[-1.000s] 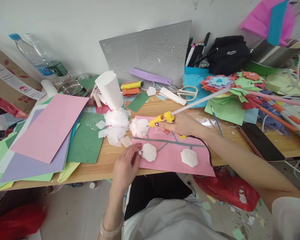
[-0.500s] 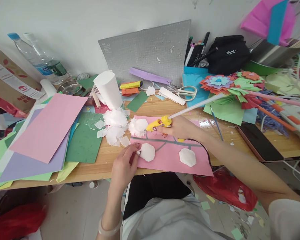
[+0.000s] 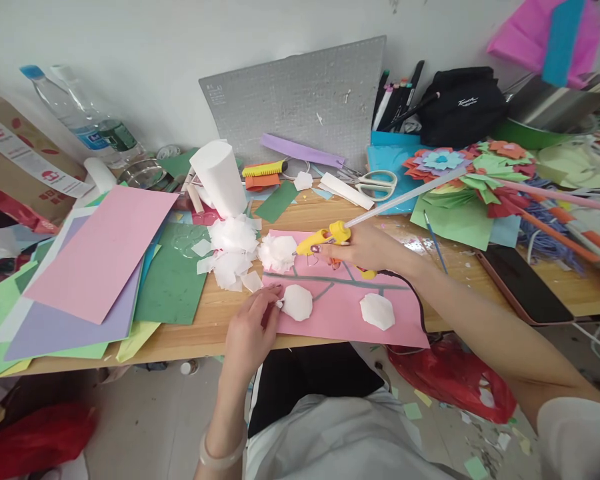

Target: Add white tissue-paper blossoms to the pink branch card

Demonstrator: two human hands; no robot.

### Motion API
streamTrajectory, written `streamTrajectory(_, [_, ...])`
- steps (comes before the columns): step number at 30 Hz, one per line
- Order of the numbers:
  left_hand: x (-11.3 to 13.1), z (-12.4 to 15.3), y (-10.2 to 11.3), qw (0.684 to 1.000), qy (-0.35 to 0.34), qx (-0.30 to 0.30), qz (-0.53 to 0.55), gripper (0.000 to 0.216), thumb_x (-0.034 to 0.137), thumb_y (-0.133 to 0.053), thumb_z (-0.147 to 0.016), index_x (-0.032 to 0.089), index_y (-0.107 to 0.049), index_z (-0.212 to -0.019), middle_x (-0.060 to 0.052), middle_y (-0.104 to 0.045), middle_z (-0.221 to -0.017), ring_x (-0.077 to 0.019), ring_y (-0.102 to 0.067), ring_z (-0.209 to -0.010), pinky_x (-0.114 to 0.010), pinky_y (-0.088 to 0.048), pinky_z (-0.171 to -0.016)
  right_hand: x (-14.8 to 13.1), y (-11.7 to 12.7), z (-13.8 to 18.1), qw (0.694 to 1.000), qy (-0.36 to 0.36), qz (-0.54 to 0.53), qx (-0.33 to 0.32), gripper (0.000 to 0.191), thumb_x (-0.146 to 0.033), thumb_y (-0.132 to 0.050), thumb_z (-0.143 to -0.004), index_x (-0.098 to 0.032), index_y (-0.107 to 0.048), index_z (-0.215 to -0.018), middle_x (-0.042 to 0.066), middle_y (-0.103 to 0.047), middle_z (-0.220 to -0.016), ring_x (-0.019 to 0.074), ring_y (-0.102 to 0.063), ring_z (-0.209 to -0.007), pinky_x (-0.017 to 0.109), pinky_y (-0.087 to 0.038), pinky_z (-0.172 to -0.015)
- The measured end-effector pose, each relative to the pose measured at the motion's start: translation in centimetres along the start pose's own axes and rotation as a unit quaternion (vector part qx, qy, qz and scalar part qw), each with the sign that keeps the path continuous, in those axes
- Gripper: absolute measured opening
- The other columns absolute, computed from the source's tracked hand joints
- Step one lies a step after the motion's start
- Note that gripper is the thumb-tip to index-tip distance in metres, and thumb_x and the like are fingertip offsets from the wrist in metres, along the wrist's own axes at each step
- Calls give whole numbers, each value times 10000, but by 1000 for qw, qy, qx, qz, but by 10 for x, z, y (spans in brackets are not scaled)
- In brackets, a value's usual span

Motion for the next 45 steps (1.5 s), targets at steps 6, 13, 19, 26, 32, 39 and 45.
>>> streamTrajectory(6, [2,-1,1,1000,-7,3,-3,131,223,-463,-956,243,-591,-974,-59,-721,-1213,-208,-648,-1189,-381,-547,-974,-6,1,-6,1000,18,1,5,312,-455,-566,-858,-204,-638,-688,-12,-665,-612,133,-549,-546,263,-359,-560])
streamTrajectory(13, [3,-1,1,1000,-15,-1,-10,137,203,-462,-956,239,-589,-993,-56,-718,-1223,-204,-641,-1206,-363,-555,-959,-11,0,-11,1000,30,8,-5,315,-449,-591,-853,-201,-630,-663,-15,-656,-605,121,-546,-543,256,-374,-557])
streamTrajectory(19, [2,0,0,1000,-10,-2,-19,140,216,-451,-960,242,-584,-996,-50,-718,-1217,-209,-659,-1172,-359,-576,-902,-5,-1,-20,999,22,-27,-16,339,-497,-603,-836,-200,-610,-673,-10,-669,-622,126,-587,-546,247,-408,-534])
streamTrajectory(26, [-2,1,-2,1000,-8,-5,-6,134,231,-448,-966,249,-576,-1001,-49,-706,-1238,-207,-643,-1197,-372,-555,-947,-1,3,-25,999,1,-36,-8,348,-511,-621,-822,-195,-598,-677,4,-687,-639,126,-583,-527,239,-398,-490])
streamTrajectory(32, [-2,0,-2,1000,-3,-9,-13,135,221,-448,-960,250,-575,-997,-46,-705,-1244,-210,-635,-1207,-384,-544,-964,-4,2,-23,999,-3,-28,-26,363,-531,-604,-822,-192,-615,-692,-5,-675,-641,108,-542,-496,237,-384,-477])
streamTrajectory(39, [0,0,0,1000,-11,-1,-12,153,210,-446,-955,247,-587,-1002,-45,-714,-1225,-207,-645,-1194,-364,-556,-941,-7,0,-22,998,23,-12,-62,377,-545,-634,-791,-184,-619,-679,7,-672,-655,116,-571,-556,226,-408,-515])
streamTrajectory(45, [0,1,0,1000,-16,2,-10,152,201,-455,-952,243,-593,-997,-49,-711,-1227,-202,-646,-1190,-356,-559,-943,-1,8,-25,999,1,-10,-38,369,-530,-606,-808,-185,-613,-675,-7,-646,-624,85,-477,-456,227,-358,-449])
Point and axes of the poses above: each hand's wrist, its own z-axis away from the middle knuckle, its own y-axis out of the back of the hand, x = y × z, the point moved 10 cm from there along -z, towards the middle knuckle
